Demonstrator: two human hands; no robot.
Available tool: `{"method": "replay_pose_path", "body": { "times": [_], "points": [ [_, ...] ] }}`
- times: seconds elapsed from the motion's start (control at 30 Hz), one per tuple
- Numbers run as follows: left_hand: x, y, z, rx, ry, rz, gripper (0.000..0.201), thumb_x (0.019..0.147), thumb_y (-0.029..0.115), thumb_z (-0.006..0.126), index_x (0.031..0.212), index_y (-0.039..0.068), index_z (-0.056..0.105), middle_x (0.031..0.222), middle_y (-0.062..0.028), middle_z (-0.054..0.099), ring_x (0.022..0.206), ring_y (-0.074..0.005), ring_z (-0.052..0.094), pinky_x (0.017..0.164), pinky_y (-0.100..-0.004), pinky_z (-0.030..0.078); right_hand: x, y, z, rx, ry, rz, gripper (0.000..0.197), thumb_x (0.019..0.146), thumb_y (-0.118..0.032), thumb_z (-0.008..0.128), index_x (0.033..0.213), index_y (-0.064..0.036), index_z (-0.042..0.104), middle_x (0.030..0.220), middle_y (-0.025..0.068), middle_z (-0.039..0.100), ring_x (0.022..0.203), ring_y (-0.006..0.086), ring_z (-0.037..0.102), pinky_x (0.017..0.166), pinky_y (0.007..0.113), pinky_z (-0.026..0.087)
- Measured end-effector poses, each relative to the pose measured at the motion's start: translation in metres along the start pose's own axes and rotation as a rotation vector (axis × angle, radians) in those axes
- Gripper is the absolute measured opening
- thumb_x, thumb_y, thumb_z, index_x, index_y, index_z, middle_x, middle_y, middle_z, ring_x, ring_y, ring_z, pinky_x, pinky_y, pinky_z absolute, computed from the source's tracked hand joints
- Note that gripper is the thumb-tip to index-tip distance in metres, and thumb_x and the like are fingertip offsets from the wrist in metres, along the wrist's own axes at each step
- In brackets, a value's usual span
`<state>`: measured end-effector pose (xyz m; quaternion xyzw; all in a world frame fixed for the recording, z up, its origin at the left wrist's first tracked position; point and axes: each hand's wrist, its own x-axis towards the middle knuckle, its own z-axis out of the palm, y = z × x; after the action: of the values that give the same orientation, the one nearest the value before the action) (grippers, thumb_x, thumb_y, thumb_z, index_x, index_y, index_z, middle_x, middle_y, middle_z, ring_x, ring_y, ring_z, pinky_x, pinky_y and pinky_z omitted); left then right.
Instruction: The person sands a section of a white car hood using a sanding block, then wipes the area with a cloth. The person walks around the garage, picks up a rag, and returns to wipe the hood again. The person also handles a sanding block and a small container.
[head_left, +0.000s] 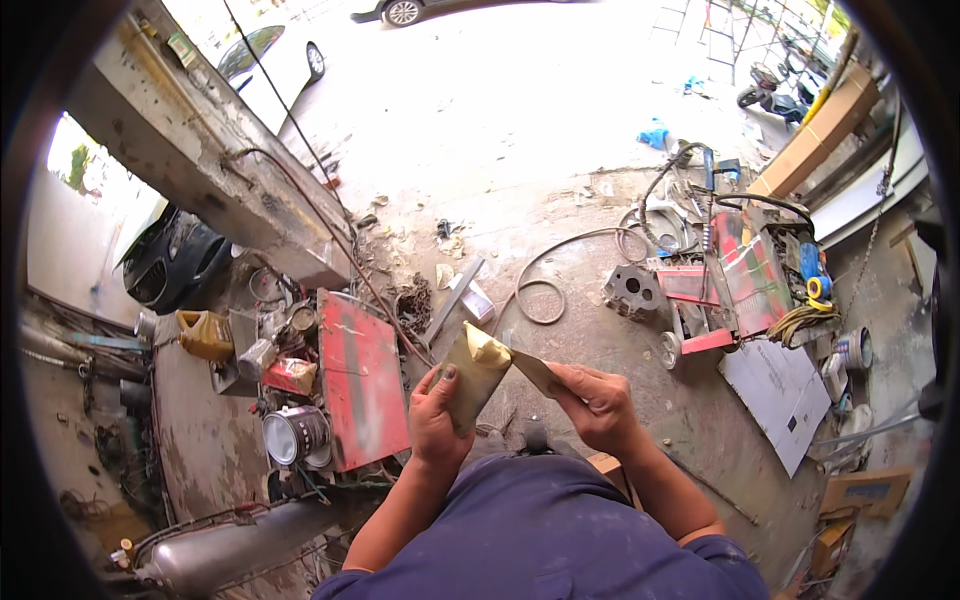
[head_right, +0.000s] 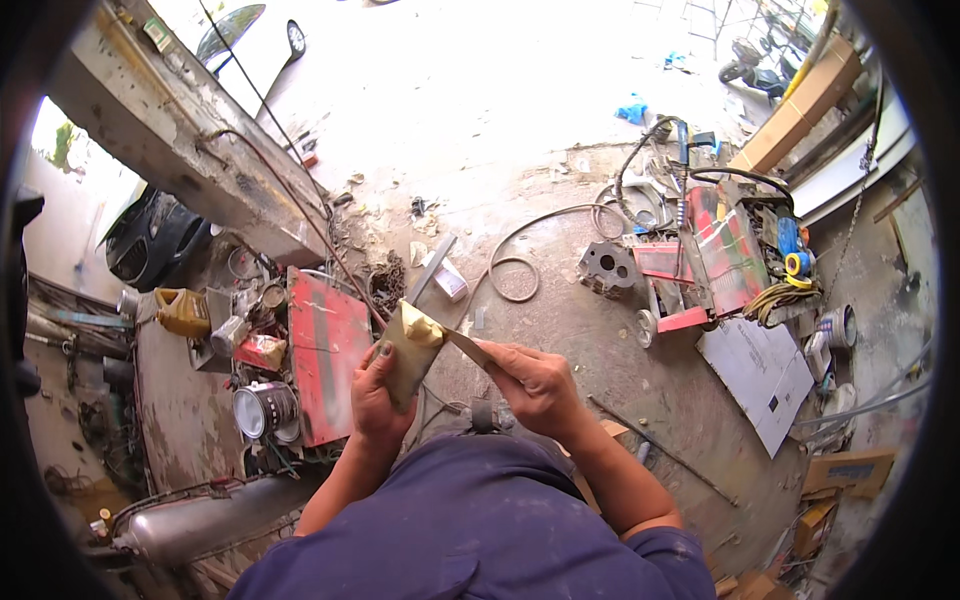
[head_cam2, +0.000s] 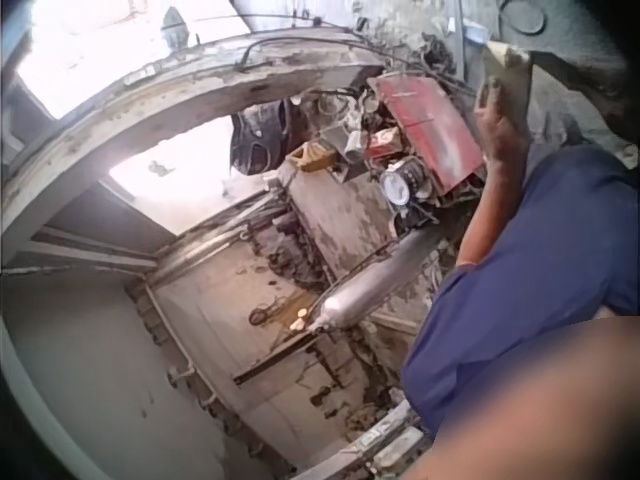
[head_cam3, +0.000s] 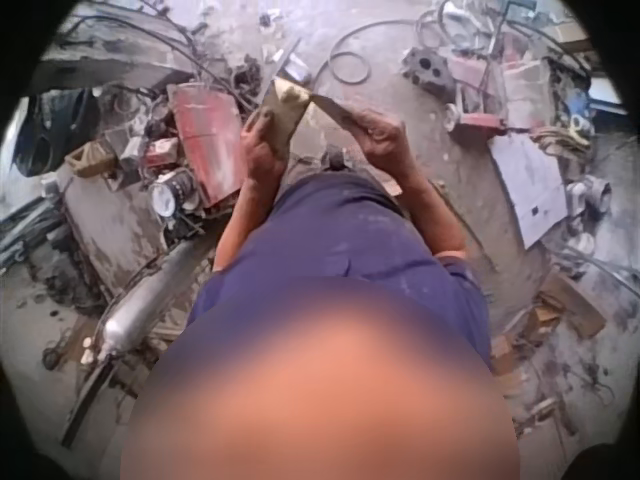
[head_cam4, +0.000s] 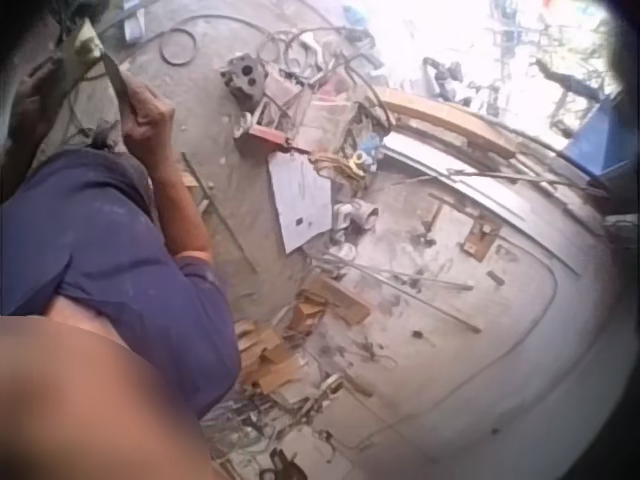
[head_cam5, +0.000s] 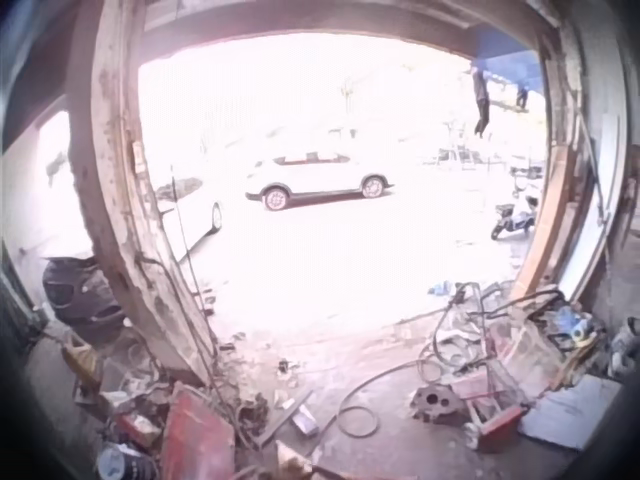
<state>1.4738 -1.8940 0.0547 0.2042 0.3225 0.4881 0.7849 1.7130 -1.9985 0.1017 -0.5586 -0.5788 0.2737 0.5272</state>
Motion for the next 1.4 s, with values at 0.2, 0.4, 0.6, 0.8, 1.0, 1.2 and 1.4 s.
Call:
{"method": "replay_pose_path", "body": {
  "times": [0.2,0.4,0.6,0.8,1.0,1.2,1.4],
  "points": [
    [0.017,0.002,0.005,-0.019,-0.157,-0.124,0.03,0.11,0.014,0.074,0.133,-0.004,0.073,0.125,-0.0161,0.082,0.111,-0.028,0.082,0.102,-0.042,0.065,-0.02,-0.006,0.002,0.178,0.418,0.213,0.03,0.104,0.004,0.076,0.134,0.005,0.08,0.115,0.0171,0.087,0.106,0.0176,0.081,0.092,0.032,0.064],
    [0.019,-0.002,0.0,-0.02,-0.158,-0.262,0.028,0.11,0.018,0.075,0.129,-0.002,0.075,0.118,-0.0141,0.083,0.101,-0.0253,0.082,0.093,-0.0383,0.067,-0.04,-0.024,0.032,0.025,0.288,0.131,0.031,0.103,0.008,0.076,0.133,0.004,0.08,0.119,0.0184,0.086,0.109,0.0207,0.082,0.092,0.033,0.064],
    [0.029,0.02,-0.016,-0.059,-0.232,-0.273,0.037,0.109,0.02,0.074,0.135,-0.006,0.07,0.128,-0.0185,0.081,0.115,-0.031,0.081,0.104,-0.0443,0.066,-0.059,-0.021,0.047,0.222,0.468,0.322,0.025,0.108,0.003,0.072,0.132,0.0049,0.078,0.123,0.0137,0.085,0.105,0.0193,0.081,0.093,0.033,0.063],
    [0.012,0.004,-0.018,-0.067,-0.422,-0.588,0.043,0.104,0.022,0.078,0.134,-0.008,0.07,0.124,-0.0202,0.081,0.111,-0.033,0.081,0.105,-0.0495,0.065,-0.074,0.001,0.057,1.218,0.402,0.661,0.027,0.111,-0.01,0.067,0.133,0.0047,0.073,0.117,0.0117,0.082,0.1,0.0183,0.082,0.088,0.031,0.068],
    [0.022,0.02,-0.03,-0.042,-0.379,-0.477,0.04,0.104,0.023,0.072,0.138,0.002,0.068,0.119,-0.012,0.08,0.1,-0.0259,0.081,0.078,-0.0423,0.068,-0.088,0.021,0.063,1.228,0.364,0.748,0.026,0.112,-0.01,0.066,0.133,0.0038,0.072,0.115,0.0116,0.082,0.095,0.0174,0.082,0.084,0.033,0.068],
    [0.037,0.014,-0.027,0.149,-0.373,-0.447,0.039,0.106,0.029,0.072,0.142,0.014,0.068,0.121,-0.0059,0.079,0.103,-0.0243,0.078,0.075,-0.0425,0.066,-0.077,0.033,0.043,1.213,0.594,0.542,0.035,0.112,-0.007,0.062,0.145,0.0016,0.067,0.127,0.0114,0.081,0.109,0.0193,0.081,0.095,0.035,0.067],
    [0.038,-0.034,0.018,0.119,-0.367,-0.412,0.049,0.107,0.025,0.072,0.149,0.002,0.064,0.137,-0.0149,0.076,0.119,-0.0306,0.076,0.097,-0.05,0.066,-0.046,0.054,-0.001,1.085,0.498,0.4,0.039,0.113,-0.003,0.063,0.151,0.0042,0.064,0.138,0.0107,0.077,0.124,0.0172,0.074,0.11,0.035,0.059]
  ]
}}
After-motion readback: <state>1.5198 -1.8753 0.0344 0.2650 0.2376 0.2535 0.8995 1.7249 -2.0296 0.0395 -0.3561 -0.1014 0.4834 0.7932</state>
